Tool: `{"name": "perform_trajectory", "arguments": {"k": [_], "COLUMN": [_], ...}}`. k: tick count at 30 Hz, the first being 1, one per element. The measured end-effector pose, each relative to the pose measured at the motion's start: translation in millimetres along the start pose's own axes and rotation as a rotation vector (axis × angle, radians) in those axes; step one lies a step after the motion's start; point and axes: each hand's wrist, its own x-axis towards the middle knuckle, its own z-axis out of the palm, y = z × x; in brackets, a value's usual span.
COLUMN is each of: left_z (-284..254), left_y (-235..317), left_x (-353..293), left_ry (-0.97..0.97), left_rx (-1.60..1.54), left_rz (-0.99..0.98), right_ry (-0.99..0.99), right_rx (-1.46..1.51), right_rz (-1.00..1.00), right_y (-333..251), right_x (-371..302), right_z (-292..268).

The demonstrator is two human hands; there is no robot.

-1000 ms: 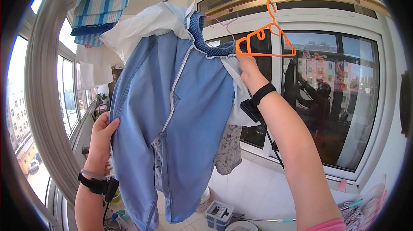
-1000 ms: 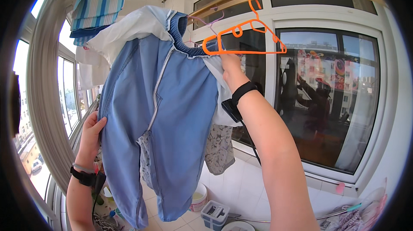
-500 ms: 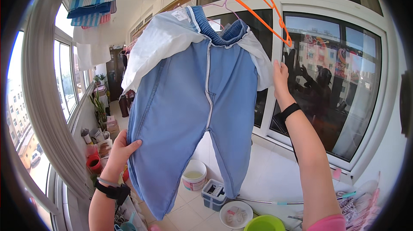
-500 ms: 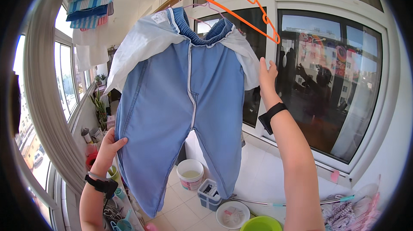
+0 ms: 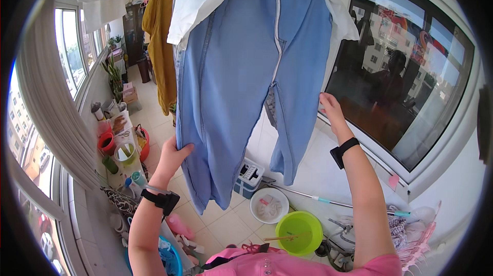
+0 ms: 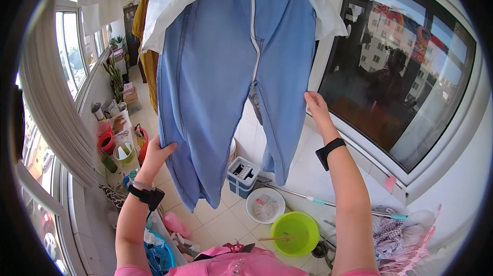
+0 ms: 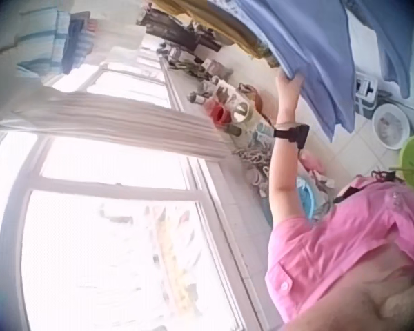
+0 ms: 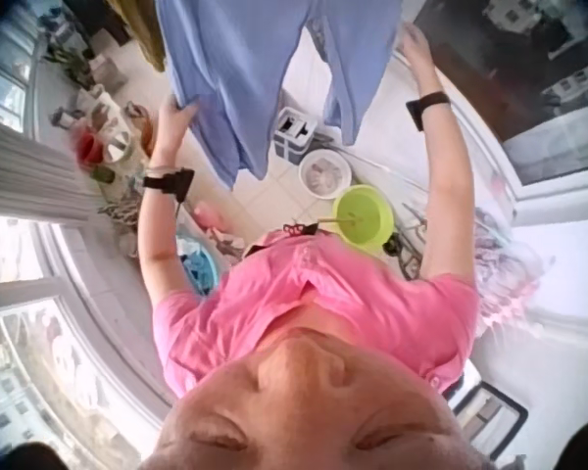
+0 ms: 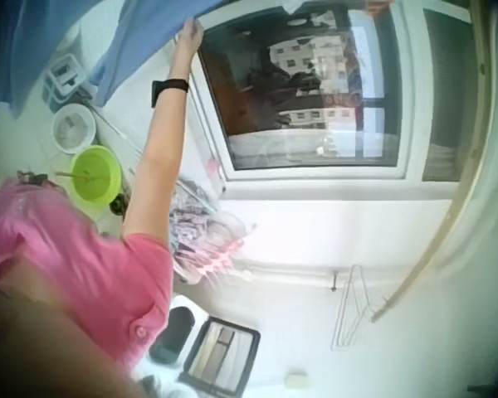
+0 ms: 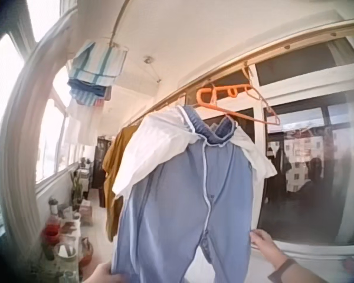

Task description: Hanging washed items like pants, shorts, and socks on a drying rack and a clothespin hanger on a balcony.

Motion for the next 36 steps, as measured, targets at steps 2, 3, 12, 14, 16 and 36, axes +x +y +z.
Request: {"name": "perform_trajectory", "arguments": {"k": [2,3,12,14,16,36], "left_z": [5,3,2,-3,-12,20], "left_y": [-24,-35,-136,-129,-121,-224], "left_x": [-16,-22,-97,-105,-112,-132], "left_ry": [0.055,0.066,0.119,0.110,0.052,0.460], "left_rx": [0.020,0.039,-0.082,-0.135,-0.225,-0.083], "left_rz": [-0.058,-0.081,-0.202,-0.206,-0.252,-0.468], "right_ry": [0.117,0.188,-0.181,-0.262,-0.350,-0.353], "right_rx": [-0.038,-0.118,0.112,0.260,0.406,0.510], "right_rz": [-0.093,-0.203,-0.040,0.009,0.055,0.354], "right_y": [35,56,141,123,115,206], "right_x": [-6,-13,-119,-117,-108,-143], "right_z": [0,3,168,197,212,109]}}
